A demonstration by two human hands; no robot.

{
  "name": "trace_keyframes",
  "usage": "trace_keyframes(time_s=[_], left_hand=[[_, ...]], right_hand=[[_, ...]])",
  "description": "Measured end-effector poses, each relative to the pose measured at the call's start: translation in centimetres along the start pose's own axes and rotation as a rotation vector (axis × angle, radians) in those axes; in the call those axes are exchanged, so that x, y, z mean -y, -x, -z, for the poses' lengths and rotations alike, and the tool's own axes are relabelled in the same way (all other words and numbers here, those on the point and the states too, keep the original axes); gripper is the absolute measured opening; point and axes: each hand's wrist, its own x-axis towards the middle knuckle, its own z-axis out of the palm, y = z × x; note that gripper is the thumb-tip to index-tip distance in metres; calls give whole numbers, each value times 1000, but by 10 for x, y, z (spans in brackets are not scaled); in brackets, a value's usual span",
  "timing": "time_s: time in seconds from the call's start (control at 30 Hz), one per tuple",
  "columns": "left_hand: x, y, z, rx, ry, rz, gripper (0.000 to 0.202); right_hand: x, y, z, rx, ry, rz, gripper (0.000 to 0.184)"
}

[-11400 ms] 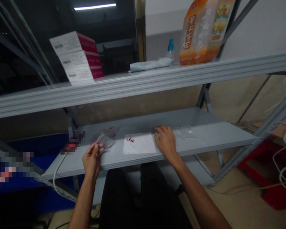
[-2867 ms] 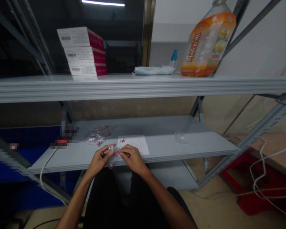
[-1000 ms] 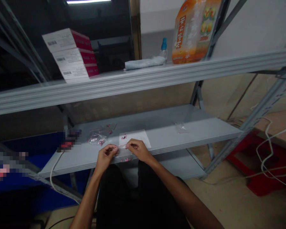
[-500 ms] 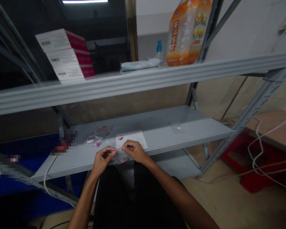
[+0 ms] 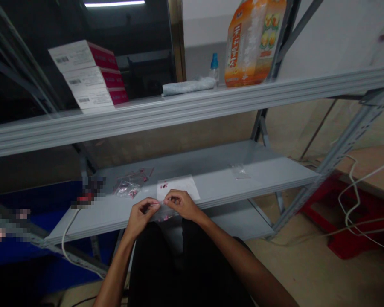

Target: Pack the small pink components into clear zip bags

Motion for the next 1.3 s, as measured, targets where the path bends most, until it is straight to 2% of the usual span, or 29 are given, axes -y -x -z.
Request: trace_keyframes(time_s=[0.3,0.53,0.8,0.93,1.17,1.3], left_hand=[[2,1,-3,1,-56,-38,20],[4,0,-1,-67,10,25,22],[10,-1,-2,-113,20,68,23],[10,-1,-5,-103,1,39,22],[5,-1,-2,-49,-4,29,23],[6,0,-3,-29,-3,25,22]], right_hand=[[1,1,-4,46,73,21,23],[-1,1,-4,-33,18,-20,23],[-1,1,-4,-23,30,-16,26],[2,2,-2,-31,45,13,27],[1,1,-4,-64,25,-21,22],[0,1,-6,-30,52,-15,21]])
